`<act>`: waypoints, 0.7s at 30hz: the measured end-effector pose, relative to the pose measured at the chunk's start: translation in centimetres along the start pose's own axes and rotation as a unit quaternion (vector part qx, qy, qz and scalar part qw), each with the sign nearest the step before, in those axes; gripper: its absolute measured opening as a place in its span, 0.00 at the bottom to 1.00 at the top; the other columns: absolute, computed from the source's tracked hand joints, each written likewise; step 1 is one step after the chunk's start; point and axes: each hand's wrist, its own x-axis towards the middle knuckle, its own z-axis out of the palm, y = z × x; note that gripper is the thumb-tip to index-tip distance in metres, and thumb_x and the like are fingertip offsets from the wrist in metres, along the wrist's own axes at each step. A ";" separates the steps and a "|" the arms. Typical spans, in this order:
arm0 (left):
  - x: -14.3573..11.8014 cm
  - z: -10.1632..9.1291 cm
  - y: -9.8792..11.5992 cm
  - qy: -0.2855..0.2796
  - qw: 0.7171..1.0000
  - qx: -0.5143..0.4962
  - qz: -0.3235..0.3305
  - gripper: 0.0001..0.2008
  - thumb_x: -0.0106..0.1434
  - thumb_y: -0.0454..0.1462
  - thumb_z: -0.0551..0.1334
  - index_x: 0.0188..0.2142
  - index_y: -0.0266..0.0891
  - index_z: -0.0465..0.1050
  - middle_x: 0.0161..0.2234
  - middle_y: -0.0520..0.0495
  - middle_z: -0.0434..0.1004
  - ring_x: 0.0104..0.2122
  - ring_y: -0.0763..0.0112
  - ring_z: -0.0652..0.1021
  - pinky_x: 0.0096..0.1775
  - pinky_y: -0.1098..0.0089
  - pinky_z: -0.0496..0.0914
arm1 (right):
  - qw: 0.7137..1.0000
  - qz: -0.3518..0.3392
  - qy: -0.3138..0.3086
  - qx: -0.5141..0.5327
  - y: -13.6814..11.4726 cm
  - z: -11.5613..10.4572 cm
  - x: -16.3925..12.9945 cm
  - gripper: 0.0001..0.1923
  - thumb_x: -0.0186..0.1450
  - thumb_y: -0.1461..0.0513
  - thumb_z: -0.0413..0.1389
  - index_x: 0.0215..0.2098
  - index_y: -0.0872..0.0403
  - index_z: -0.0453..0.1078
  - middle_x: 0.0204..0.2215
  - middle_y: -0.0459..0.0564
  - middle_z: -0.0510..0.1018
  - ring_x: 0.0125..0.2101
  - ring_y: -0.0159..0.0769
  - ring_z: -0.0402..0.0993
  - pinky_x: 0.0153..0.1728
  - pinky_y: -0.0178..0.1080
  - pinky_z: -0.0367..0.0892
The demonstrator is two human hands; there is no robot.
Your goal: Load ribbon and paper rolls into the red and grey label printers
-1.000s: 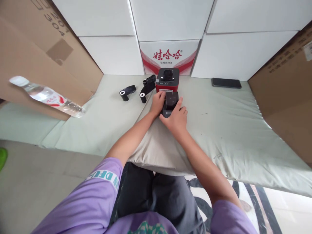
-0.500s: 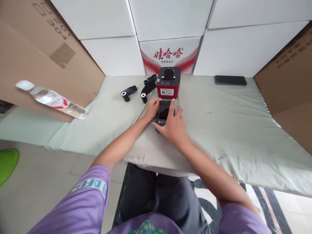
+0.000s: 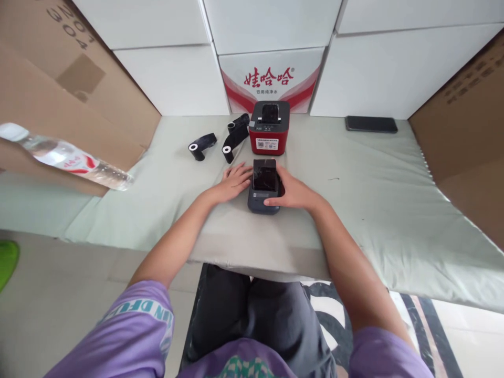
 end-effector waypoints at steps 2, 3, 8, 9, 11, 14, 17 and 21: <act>0.1 -0.3 -0.2 -0.024 1.000 0.003 0.003 0.31 0.81 0.48 0.42 0.78 0.48 0.58 0.82 0.46 0.50 0.83 0.57 0.40 0.79 0.41 0.33 | 1.000 -0.005 0.006 -0.006 0.1 0.2 0.1 0.69 0.51 0.38 0.76 0.80 0.49 0.51 0.72 0.64 0.69 0.72 0.66 0.67 0.72 0.67 0.65; 0.1 -0.4 -0.2 -0.030 1.000 0.002 0.006 0.31 0.81 0.48 0.42 0.78 0.49 0.57 0.83 0.46 0.48 0.83 0.57 0.39 0.79 0.41 0.32 | 1.000 -0.002 0.010 -0.009 0.2 0.3 0.1 0.70 0.50 0.38 0.76 0.80 0.50 0.51 0.73 0.64 0.68 0.73 0.66 0.65 0.73 0.68 0.63; 0.3 -0.4 -0.2 -0.045 0.999 -0.007 0.009 0.32 0.80 0.49 0.42 0.79 0.47 0.55 0.84 0.46 0.44 0.83 0.58 0.36 0.79 0.43 0.28 | 1.000 -0.003 0.015 -0.007 0.7 0.3 0.1 0.75 0.47 0.39 0.78 0.81 0.50 0.48 0.76 0.65 0.62 0.76 0.67 0.59 0.76 0.68 0.56; 0.3 -0.4 -0.2 -0.044 0.999 -0.010 0.011 0.32 0.80 0.49 0.42 0.79 0.46 0.56 0.84 0.46 0.44 0.83 0.59 0.36 0.79 0.44 0.28 | 1.000 -0.006 0.015 -0.003 0.8 0.3 0.1 0.76 0.47 0.39 0.78 0.82 0.50 0.46 0.77 0.65 0.60 0.77 0.66 0.58 0.77 0.68 0.55; 0.3 -0.4 -0.3 -0.042 0.999 -0.014 0.014 0.32 0.80 0.50 0.42 0.78 0.46 0.56 0.84 0.47 0.43 0.83 0.59 0.35 0.79 0.44 0.28 | 1.000 -0.010 0.014 0.004 0.9 0.3 0.1 0.78 0.47 0.39 0.78 0.83 0.48 0.42 0.78 0.63 0.58 0.78 0.64 0.56 0.78 0.68 0.53; 0.3 -0.2 -0.3 -0.036 0.999 -0.018 0.014 0.32 0.81 0.50 0.40 0.78 0.48 0.56 0.84 0.49 0.43 0.83 0.59 0.35 0.79 0.44 0.28 | 1.000 -0.006 0.013 0.007 0.9 0.3 0.2 0.80 0.47 0.40 0.79 0.83 0.45 0.39 0.79 0.62 0.57 0.79 0.64 0.55 0.78 0.69 0.52; 0.5 -0.2 -0.2 -0.041 0.999 -0.015 0.009 0.32 0.81 0.50 0.40 0.78 0.48 0.54 0.84 0.49 0.41 0.83 0.60 0.34 0.79 0.44 0.28 | 1.000 -0.002 0.012 0.010 0.9 0.3 0.2 0.82 0.46 0.40 0.79 0.84 0.44 0.36 0.79 0.62 0.56 0.79 0.64 0.55 0.77 0.70 0.54; 0.6 -0.4 -0.1 -0.051 0.999 -0.011 0.003 0.33 0.80 0.50 0.41 0.79 0.46 0.52 0.84 0.48 0.37 0.83 0.61 0.33 0.80 0.47 0.28 | 1.000 -0.001 0.001 0.010 1.4 0.2 0.3 0.86 0.47 0.39 0.79 0.84 0.43 0.28 0.81 0.62 0.52 0.79 0.64 0.54 0.76 0.71 0.54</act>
